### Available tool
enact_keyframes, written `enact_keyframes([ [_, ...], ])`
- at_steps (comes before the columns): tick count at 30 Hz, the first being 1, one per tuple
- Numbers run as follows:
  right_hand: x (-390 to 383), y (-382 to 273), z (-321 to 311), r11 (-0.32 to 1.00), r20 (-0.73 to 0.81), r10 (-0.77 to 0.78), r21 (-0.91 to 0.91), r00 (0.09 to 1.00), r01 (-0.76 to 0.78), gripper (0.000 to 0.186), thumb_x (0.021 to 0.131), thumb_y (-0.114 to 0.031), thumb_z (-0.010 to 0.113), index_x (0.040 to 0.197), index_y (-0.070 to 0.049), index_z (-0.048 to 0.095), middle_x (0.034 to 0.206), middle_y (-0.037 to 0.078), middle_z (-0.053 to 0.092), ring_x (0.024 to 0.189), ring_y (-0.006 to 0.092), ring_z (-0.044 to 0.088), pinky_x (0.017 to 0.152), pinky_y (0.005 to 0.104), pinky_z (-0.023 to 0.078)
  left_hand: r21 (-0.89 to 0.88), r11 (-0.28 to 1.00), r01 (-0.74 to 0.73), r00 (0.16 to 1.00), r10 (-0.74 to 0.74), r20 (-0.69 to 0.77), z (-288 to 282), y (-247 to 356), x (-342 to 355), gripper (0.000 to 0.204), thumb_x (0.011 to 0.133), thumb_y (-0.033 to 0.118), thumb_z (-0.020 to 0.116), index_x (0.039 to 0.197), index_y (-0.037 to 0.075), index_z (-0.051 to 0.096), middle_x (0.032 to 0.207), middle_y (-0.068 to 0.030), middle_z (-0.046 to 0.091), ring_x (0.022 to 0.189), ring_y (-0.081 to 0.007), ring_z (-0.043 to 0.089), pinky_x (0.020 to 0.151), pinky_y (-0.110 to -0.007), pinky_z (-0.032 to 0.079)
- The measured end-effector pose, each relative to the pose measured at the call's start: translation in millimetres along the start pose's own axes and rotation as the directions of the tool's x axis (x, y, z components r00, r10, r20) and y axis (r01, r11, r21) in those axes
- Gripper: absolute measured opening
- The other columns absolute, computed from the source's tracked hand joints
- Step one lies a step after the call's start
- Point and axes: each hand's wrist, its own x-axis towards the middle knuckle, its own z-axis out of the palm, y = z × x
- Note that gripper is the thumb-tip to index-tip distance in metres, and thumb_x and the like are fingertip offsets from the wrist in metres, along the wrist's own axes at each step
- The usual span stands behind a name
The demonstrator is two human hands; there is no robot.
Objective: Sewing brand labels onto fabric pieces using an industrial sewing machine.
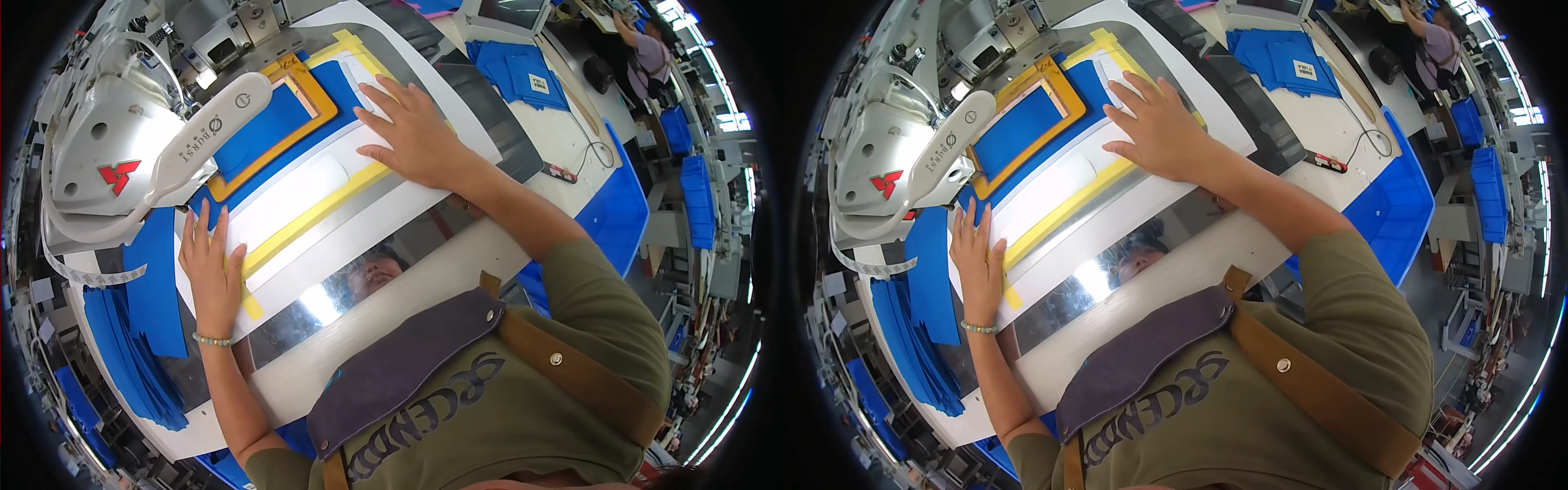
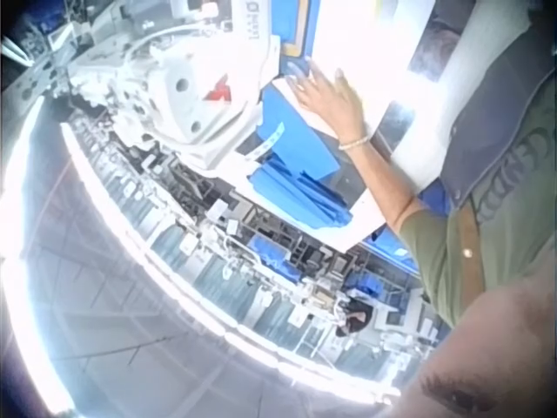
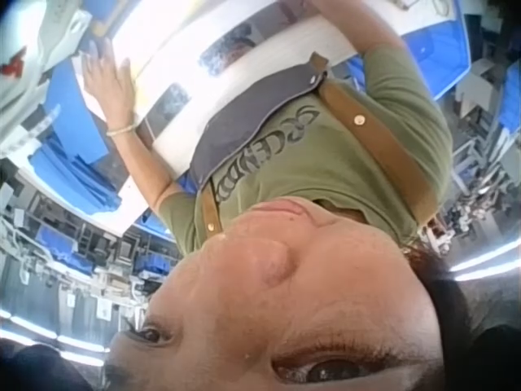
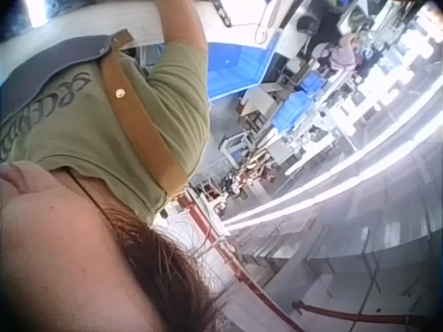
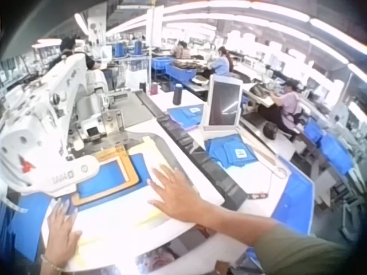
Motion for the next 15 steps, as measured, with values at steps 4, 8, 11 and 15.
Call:
enact_keyframes([
  [4,-1,0,2,1.0,-0.047,-0.023,0.008,0.999,0.023,0.058,0.109,-0.047,0.057,0.146,-0.003,0.062,0.166,0.019,0.041,0.159,0.0384,0.027,0.126,0.0569,0.024,0.033,0.999,-0.006,0.999,0.007,-0.034,-3,4,1,0.054,0.105,0.033,0.061,0.155,0.013,0.057,0.171,-0.012,0.04,0.16,-0.0359,0.028,0.128,-0.053,0.024],
  [8,-3,9,4,0.996,-0.039,-0.044,0.07,0.998,0.046,0.061,0.108,-0.049,0.056,0.146,-0.002,0.063,0.163,0.021,0.046,0.158,0.038,0.031,0.126,0.0581,0.025,0.057,0.998,-0.027,0.977,0.039,-0.212,-8,7,-2,0.044,0.104,0.027,0.066,0.144,0.009,0.066,0.165,-0.0149,0.048,0.155,-0.0384,0.04,0.124,-0.052,0.032],
  [11,-2,10,2,0.998,-0.054,-0.043,0.039,0.998,0.045,0.058,0.107,-0.045,0.058,0.146,-0.001,0.062,0.162,0.02,0.047,0.156,0.0378,0.034,0.126,0.0558,0.025,0.086,0.995,-0.044,0.968,0.064,-0.242,-10,7,-3,0.033,0.096,0.022,0.075,0.123,0.004,0.075,0.153,-0.0171,0.059,0.142,-0.0401,0.054,0.115,-0.049,0.043],
  [15,1,6,-6,0.998,-0.012,-0.03,0.048,0.999,0.031,0.058,0.109,-0.044,0.056,0.149,-0.002,0.06,0.164,0.019,0.046,0.157,0.0372,0.031,0.128,0.0532,0.023,0.02,1.0,-0.005,0.933,0.012,-0.36,-10,4,-5,0.022,0.092,0.015,0.079,0.109,0.002,0.076,0.145,-0.0159,0.066,0.129,-0.0368,0.063,0.107,-0.044,0.052],
])
